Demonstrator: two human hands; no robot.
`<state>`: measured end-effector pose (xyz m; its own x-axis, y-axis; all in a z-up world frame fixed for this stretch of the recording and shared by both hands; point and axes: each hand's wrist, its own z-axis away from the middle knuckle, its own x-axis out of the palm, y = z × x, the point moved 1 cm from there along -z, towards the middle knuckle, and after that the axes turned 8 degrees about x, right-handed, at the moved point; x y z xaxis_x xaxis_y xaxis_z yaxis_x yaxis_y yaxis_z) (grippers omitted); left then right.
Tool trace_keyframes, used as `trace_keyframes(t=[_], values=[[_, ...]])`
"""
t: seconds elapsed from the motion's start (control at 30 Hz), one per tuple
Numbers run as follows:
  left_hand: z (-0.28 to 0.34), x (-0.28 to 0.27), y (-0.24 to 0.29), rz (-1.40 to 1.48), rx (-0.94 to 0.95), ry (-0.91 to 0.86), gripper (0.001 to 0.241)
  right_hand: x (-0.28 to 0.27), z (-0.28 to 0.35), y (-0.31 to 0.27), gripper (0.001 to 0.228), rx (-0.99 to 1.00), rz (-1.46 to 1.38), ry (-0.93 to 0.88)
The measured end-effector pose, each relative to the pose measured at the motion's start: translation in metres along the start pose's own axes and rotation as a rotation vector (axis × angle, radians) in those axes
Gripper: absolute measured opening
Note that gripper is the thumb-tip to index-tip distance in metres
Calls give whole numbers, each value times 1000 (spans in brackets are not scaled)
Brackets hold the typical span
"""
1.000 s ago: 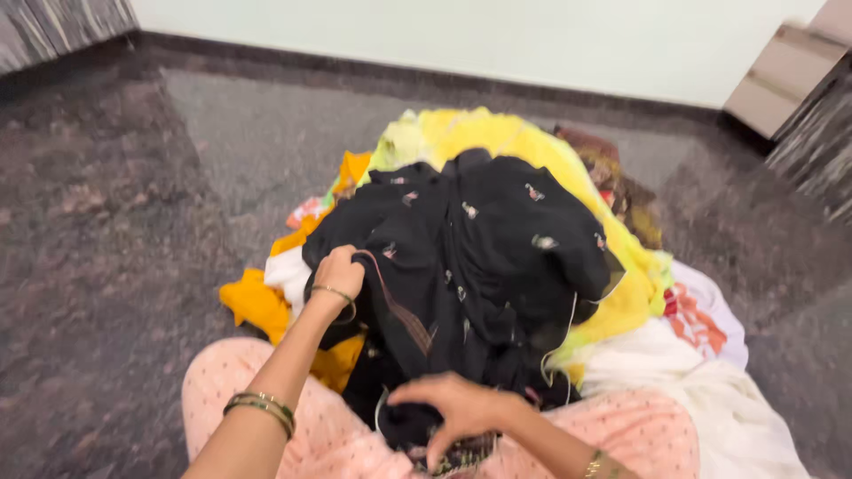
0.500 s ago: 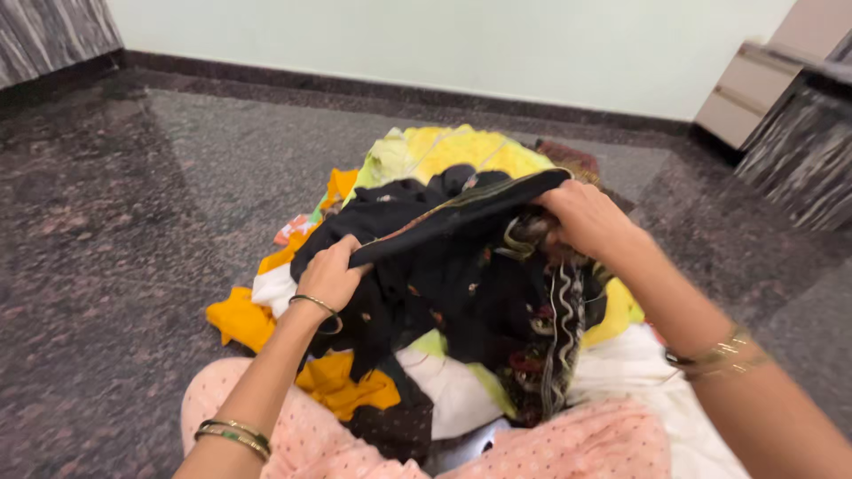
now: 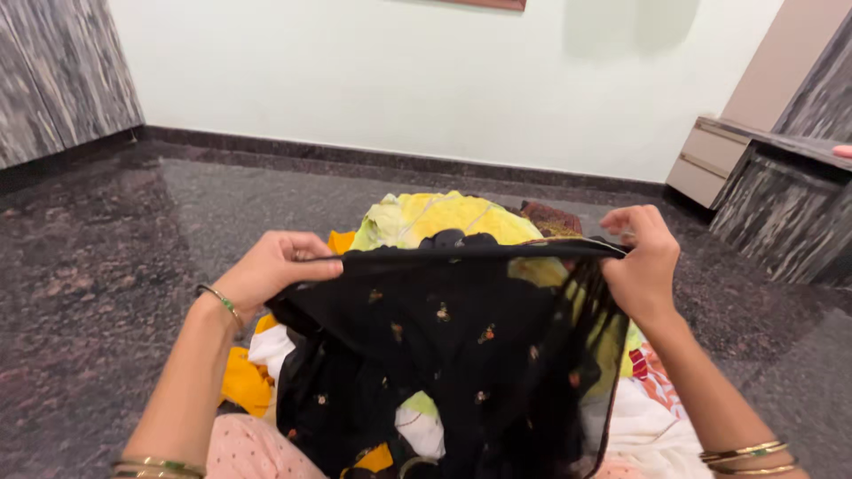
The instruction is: The person sits on the floor and folds a black patterned garment by hand. They repeatedly unfold and refold the item, aligning edges and smoothing the fabric, but do not complete the folding process within the clip.
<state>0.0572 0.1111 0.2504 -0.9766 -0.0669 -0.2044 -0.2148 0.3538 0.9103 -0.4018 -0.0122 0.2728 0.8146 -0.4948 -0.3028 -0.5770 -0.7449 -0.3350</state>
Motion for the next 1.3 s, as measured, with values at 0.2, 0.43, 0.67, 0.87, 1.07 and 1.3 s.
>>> trace_keyframes(t=[0.2,0.43,0.67,0.87,1.07,1.3], values=[[3,5,12,-97,-214,-37,24,-3,-12,18,20,495,-76,-80],[2,-13,1,14,-175,73,19,-25,-17,15,15,900,-643,-524],[-6,-19,1,265,71,418,14,-39,-28,-5,19,798,-480,-678],[-8,-19,5,369,262,442,14,-28,-20,0,16,322,49,-353],[-16,-16,4,393,321,463,14,-31,-23,25,17,98,369,124],[-20,-24,11,470,370,598,13,-38,-57,-22,14,872,-524,-290]])
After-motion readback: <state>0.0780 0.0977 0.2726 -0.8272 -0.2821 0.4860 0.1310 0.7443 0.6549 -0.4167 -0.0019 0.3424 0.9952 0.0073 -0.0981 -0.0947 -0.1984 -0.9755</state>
